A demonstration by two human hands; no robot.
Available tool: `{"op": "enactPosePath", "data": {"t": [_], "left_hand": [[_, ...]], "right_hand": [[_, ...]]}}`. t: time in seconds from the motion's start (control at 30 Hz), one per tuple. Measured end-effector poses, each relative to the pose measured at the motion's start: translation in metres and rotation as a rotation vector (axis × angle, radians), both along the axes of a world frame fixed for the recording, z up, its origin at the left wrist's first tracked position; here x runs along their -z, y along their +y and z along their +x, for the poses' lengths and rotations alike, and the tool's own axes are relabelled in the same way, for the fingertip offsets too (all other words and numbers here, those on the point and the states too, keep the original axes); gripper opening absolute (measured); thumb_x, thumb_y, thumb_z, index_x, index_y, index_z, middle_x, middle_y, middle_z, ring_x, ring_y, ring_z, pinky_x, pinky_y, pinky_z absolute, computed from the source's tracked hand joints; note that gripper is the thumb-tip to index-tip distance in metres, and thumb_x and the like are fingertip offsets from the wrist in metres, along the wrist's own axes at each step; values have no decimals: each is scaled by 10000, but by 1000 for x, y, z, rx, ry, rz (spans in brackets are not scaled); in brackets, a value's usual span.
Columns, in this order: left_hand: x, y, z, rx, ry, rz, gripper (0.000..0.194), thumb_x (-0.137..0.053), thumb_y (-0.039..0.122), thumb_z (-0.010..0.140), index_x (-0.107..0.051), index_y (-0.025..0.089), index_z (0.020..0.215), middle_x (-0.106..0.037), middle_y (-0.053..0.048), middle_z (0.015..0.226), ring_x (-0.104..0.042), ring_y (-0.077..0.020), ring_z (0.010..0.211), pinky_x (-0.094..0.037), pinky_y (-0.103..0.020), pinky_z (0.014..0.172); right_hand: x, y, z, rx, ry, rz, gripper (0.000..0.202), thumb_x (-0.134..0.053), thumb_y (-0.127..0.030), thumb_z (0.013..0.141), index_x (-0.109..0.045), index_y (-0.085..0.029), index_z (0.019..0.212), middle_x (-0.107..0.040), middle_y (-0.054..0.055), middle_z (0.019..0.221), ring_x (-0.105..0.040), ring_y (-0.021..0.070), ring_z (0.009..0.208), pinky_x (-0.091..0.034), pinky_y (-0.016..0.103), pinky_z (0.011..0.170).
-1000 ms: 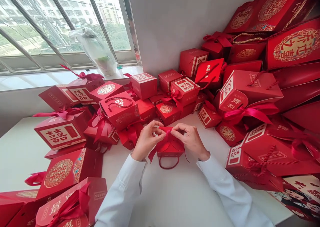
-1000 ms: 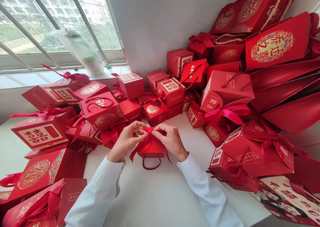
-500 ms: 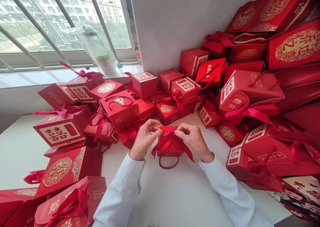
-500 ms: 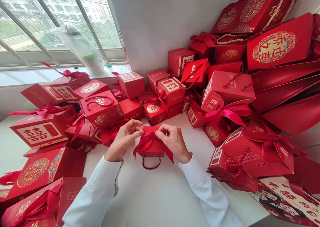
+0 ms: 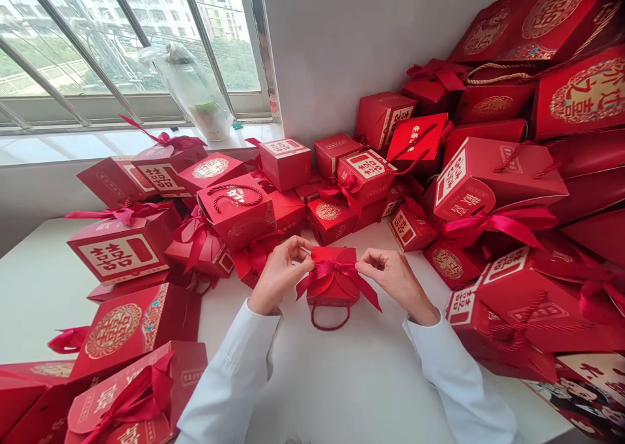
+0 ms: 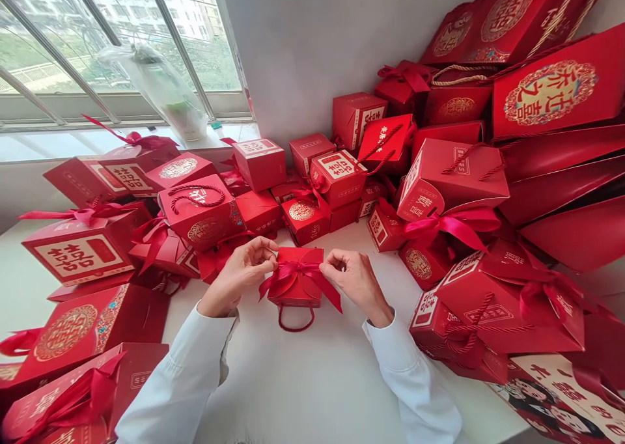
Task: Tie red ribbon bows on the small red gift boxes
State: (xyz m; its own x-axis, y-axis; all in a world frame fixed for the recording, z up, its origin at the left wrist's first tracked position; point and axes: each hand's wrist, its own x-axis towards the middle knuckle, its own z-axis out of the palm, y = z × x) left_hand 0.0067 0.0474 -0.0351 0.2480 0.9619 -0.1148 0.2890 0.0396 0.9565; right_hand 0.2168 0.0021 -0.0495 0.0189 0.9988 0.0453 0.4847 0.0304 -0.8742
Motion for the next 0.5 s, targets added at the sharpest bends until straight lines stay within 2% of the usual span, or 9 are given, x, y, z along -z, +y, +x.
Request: {"op": "enactPosePath", "data": {"t": [0.17,0.27,0.33,0.4,0.5], "left_hand": [[-3,-2,-1,24,12,46,175,-551,161,686,-573,178,859,-588,11,699,-508,-113,607,-370,-218,543],[-7,-3,-1,66,-21,28,183,-579,199,709,-576,178,890,-582,4,723,-513,-119,639,-378,-219,557],[-9,-4,-1,91,-52,0,205,-593,218,720,-573,173,919,-574,3,724,-502,-114,633,-367,-214,548],[-12,-5,-1,98,-93,-25,217,-605,234,725,-568,167,928,-564,5,709,-499,-112,624,-364,-215,547],[-13,-5,-1,94,-164,-50,238,-622,259,723,-559,163,932,-571,1,707,-527,-123,653,-391,-227,580]], "right_hand": [[4,2,0,34,10,59,227,-564,-330,803,-544,-183,631,-519,-34,588,-451,115,547,-353,231,531],[0,1,-2,98,-29,189,164,-609,-352,805,-599,-189,825,-607,4,763,-529,147,649,-427,256,613],[-7,-3,-7,116,-138,336,203,-627,-325,815,-604,-202,975,-613,30,894,-552,173,762,-456,290,709],[-14,-9,-18,35,-285,482,224,-603,-278,850,-610,-228,1068,-594,41,958,-541,192,865,-453,317,799],[-19,-17,-40,-142,-509,611,234,-599,-278,864,-634,-249,1093,-575,49,913,-508,207,870,-447,324,785]]}}
